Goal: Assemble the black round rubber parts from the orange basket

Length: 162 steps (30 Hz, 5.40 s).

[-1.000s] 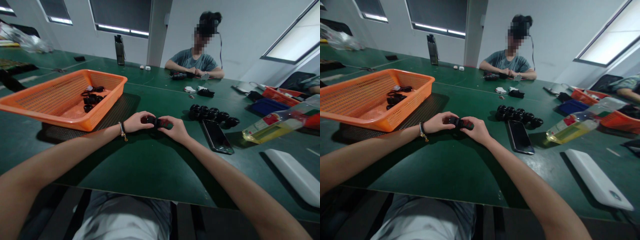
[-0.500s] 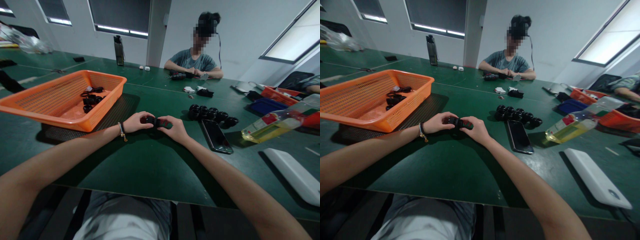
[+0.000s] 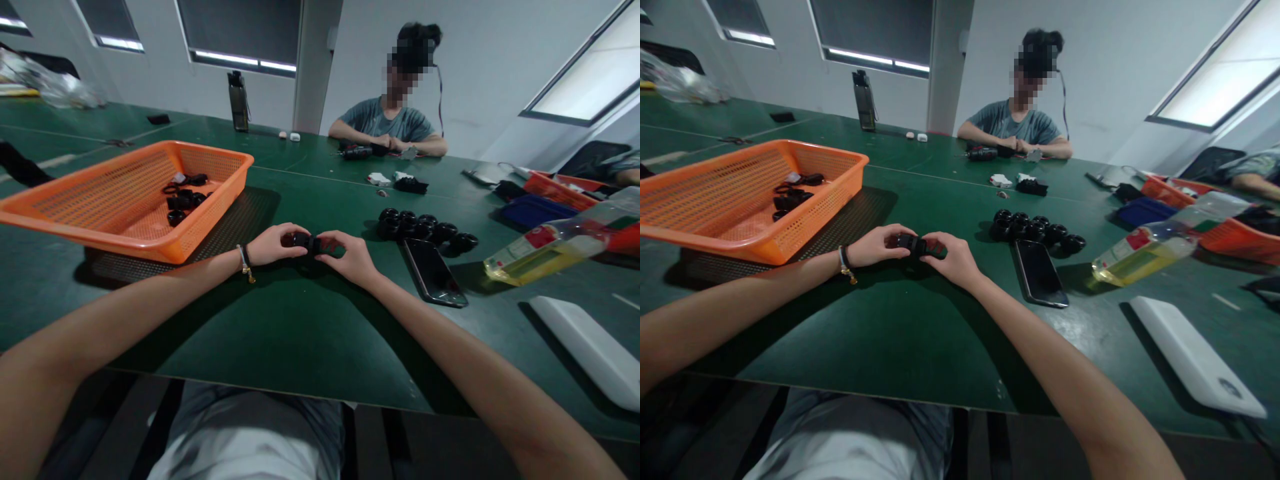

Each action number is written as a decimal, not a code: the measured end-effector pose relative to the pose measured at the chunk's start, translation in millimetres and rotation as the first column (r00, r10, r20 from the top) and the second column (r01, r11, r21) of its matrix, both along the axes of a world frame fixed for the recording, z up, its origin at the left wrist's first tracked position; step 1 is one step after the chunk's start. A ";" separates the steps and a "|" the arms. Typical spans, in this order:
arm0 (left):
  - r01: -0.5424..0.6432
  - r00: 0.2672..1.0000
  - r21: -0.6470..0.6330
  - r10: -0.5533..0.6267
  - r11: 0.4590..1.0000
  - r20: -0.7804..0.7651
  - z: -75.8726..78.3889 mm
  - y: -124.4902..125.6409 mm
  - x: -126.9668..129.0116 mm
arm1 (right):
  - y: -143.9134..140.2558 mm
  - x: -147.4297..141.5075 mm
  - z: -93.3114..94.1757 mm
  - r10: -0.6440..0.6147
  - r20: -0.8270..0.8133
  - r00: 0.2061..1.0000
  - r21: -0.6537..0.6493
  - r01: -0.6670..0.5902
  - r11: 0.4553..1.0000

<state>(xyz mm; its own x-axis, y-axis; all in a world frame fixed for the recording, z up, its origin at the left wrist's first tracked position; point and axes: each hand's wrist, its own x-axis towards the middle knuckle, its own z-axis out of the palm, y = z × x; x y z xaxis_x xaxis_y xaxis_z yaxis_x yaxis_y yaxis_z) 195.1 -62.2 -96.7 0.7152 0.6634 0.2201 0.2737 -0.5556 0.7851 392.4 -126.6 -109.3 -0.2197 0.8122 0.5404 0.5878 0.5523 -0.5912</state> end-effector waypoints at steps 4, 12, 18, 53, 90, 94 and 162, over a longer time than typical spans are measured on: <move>0.005 1.000 -0.009 -0.005 1.000 -0.001 -0.1 -0.1 0.3 | -0.5 0.0 0.2 -0.005 0.006 1.000 0.002 0.005 1.000; 0.005 1.000 -0.014 -0.005 1.000 -0.010 0.7 0.0 0.4 | -1.9 -0.3 2.2 -0.001 0.013 1.000 -0.001 0.001 1.000; 0.005 1.000 0.005 -0.005 1.000 -0.010 0.3 0.4 -0.2 | -2.5 -0.6 4.0 -0.004 0.026 1.000 -0.022 0.004 1.000; 0.008 1.000 0.021 -0.008 1.000 -0.001 -0.8 1.6 -1.2 | -1.6 -0.3 1.9 -0.015 0.029 0.999 0.001 0.015 1.000; 0.009 1.000 0.037 -0.009 0.999 -0.007 -2.6 2.6 -0.8 | -0.7 -0.7 1.5 -0.011 0.031 0.999 0.001 0.011 1.000; 0.013 1.000 0.016 -0.013 1.000 -0.012 -1.2 1.9 -0.6 | -1.2 -0.4 1.7 -0.002 0.029 1.000 -0.010 0.003 1.000; -0.005 1.000 -0.037 0.005 0.999 0.005 0.1 -0.5 -0.3 | -2.4 -1.5 4.4 -0.025 0.046 0.999 -0.018 0.026 0.999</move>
